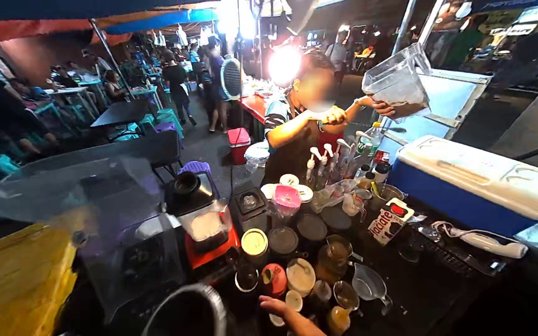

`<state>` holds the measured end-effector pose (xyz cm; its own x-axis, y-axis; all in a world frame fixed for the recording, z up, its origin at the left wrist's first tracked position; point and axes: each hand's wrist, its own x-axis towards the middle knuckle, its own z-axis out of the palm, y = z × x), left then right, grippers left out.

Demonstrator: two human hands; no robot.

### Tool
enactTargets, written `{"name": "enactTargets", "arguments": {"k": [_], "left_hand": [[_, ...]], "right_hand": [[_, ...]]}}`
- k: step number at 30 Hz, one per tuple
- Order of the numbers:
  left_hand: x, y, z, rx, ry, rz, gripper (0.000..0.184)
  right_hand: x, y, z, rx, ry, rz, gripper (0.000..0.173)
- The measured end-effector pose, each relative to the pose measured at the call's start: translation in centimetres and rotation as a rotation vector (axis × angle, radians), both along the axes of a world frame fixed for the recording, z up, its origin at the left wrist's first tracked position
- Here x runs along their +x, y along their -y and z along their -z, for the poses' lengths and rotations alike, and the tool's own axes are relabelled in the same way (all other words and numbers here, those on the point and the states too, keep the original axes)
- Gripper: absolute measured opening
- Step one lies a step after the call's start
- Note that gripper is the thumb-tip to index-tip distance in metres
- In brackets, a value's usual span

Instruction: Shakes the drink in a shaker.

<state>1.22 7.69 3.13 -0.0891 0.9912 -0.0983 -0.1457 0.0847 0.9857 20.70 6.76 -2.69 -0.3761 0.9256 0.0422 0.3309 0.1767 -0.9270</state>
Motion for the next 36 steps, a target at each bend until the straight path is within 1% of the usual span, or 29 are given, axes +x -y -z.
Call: {"name": "enactTargets", "arguments": {"k": [1,2,3,4,5,6,8,9,10,13,15,17,18,23,25,28,31,33,36], "left_hand": [[-0.9,0.6,3.3,0.249,-0.098,0.005,0.053],[-2.3,1.7,5.8,0.462,-0.151,0.053,0.068],[-3.1,2.4,7.4,0.603,-0.161,0.075,0.088],[-3.3,2.8,8.6,0.682,-0.128,0.098,0.103],[-3.2,2.7,9.6,0.728,-0.081,0.127,0.112],[-2.8,2.5,10.4,0.758,-0.023,0.162,0.115],[-2.0,2.7,9.2,0.732,0.085,0.242,0.114],[-1.8,3.1,8.1,0.700,0.111,0.276,0.111],[-1.7,3.3,7.4,0.675,0.144,0.310,0.108],[-1.3,3.6,6.6,0.609,0.235,0.364,0.105],[-1.1,3.6,6.5,0.550,0.315,0.383,0.102],[-0.8,3.7,6.5,0.472,0.406,0.401,0.100],[-0.6,3.6,6.5,0.433,0.417,0.401,0.100],[0.2,2.6,6.7,0.306,0.348,0.385,0.087],[0.2,2.2,7.0,0.272,0.335,0.392,0.086],[-0.2,2.1,7.0,0.248,0.329,0.373,0.082],[-0.8,2.4,8.1,0.296,0.250,0.312,0.080],[-1.1,2.3,8.5,0.337,0.218,0.295,0.080],[-1.2,2.3,8.7,0.381,0.205,0.269,0.082]], "right_hand": [[-2.3,1.1,-1.0,-0.065,-0.016,0.036,0.084],[-3.7,2.1,-0.5,-0.046,-0.058,0.065,0.093],[-4.2,3.0,0.8,0.001,-0.102,0.054,0.102],[-4.5,3.6,2.9,0.063,-0.179,0.039,0.106],[-4.5,4.0,5.0,0.099,-0.261,0.008,0.105],[-4.5,4.4,6.4,0.123,-0.344,-0.019,0.097],[-4.4,4.9,8.0,0.169,-0.464,-0.035,0.075],[-4.5,5.1,8.1,0.158,-0.512,-0.024,0.068],[-4.6,5.4,7.9,0.130,-0.535,-0.007,0.065],[-4.4,5.3,8.0,0.106,-0.468,0.018,0.063],[-4.3,5.0,8.2,0.118,-0.479,-0.021,0.061],[-4.6,5.2,7.7,0.106,-0.486,-0.012,0.058],[-4.7,5.3,7.5,0.091,-0.493,-0.004,0.060],[-4.4,5.2,7.8,-0.078,-0.558,0.051,0.068],[-4.3,4.9,8.3,-0.122,-0.543,0.040,0.066],[-4.3,4.6,7.8,-0.190,-0.523,-0.011,0.063],[-4.8,4.5,7.8,-0.275,-0.488,0.009,0.057],[-5.5,4.4,8.0,-0.283,-0.472,0.057,0.053],[-6.2,4.4,8.1,-0.284,-0.498,0.075,0.049]]}}
